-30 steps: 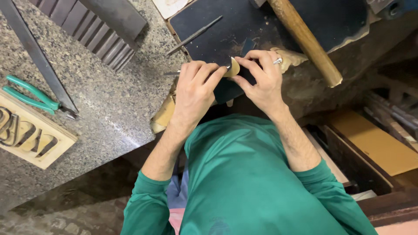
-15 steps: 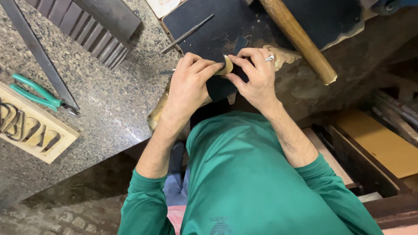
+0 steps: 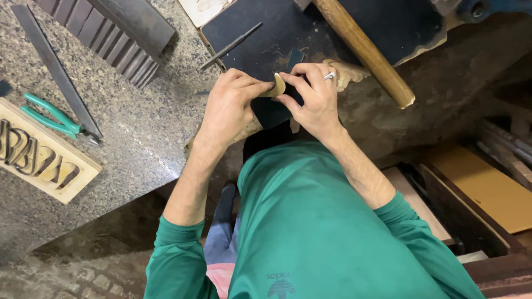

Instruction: The person uses a hammer and chisel to shape a wooden piece, then uses pliers to adjust metal components within a wooden template. The person then uses a file and a grinding machine to smooth and shape the wooden piece.

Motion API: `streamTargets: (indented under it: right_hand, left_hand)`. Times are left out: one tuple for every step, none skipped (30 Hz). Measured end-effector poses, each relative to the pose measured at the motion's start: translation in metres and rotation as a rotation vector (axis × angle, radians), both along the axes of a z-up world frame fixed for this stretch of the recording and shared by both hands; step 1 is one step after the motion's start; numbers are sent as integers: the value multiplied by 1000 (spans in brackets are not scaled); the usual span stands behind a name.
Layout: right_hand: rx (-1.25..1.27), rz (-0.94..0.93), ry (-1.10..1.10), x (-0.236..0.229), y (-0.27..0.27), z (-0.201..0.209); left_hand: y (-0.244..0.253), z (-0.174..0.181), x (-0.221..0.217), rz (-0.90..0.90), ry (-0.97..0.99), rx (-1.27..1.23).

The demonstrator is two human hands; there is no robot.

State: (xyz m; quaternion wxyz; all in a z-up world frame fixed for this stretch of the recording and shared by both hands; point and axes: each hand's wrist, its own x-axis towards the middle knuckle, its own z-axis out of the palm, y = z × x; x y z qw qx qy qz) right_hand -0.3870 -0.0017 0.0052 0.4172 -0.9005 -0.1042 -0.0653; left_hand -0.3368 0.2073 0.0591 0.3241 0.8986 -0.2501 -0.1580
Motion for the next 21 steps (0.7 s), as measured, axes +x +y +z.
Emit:
streamTargets:
  right_hand:
    - [9,0,7,1,0,-1]
    - [17,-1,12,3,1,-1]
    - [26,-2,17,5,1,-1]
    - [19,0,10,5,1,1]
    - [12,3,3,4,0,4]
    - [7,5,-9,4,0,7]
    - [71,8,24,2,-2,12]
    - [131,5,55,1,-5,18]
    - [192,2,85,-1,-9,25]
    - [236,-10,118,0,-13,33]
    - [280,-21,150,-1,-18,41]
    - [330,-24,191,-7,-20,51]
    - [366,1,172,-11,-20,59]
    - [393,21,157,-16,-22,65]
    - [421,42,142,-20,-24,72]
    - [393,35,155,-22,-24,78]
    - [365,27,168,-23,-23,84]
    - [338,18,179,-22,-23,90]
    - [355,10,136,-20,-23,96]
    - [373,-2,93,-19,-24,102]
    - [390,-13,51,-18,-27,108]
  left_hand:
    - [0,0,0,2,4,5]
    - [-1,0,1,3,6,10]
    - [-1,1,2,4,8,14]
    - [-2,3,1,11,-15,27]
    - [-4,6,-1,19,-39,40]
    - [-5,11,-1,26,-67,55]
    - [-7,17,-3,59,-112,25]
    - [-10,23,-6,87,-159,-10]
    - [-13,32,-10,114,-206,-44]
    - [-16,41,-13,178,-143,-107]
    - [-20,52,-19,240,-79,-171]
    - [-23,63,-28,308,-9,-227]
    - [-27,69,-33,338,14,-301]
    - [-35,72,-37,363,43,-382]
    - [-43,74,-40,386,72,-463]
    - [-50,77,-43,366,92,-534]
    - [-57,81,-45,344,111,-604]
    - [-62,86,-45,318,130,-674]
    - [-67,90,-44,337,204,-752]
    - [-72,95,-43,351,282,-828]
    - [-77,100,-39,363,363,-903]
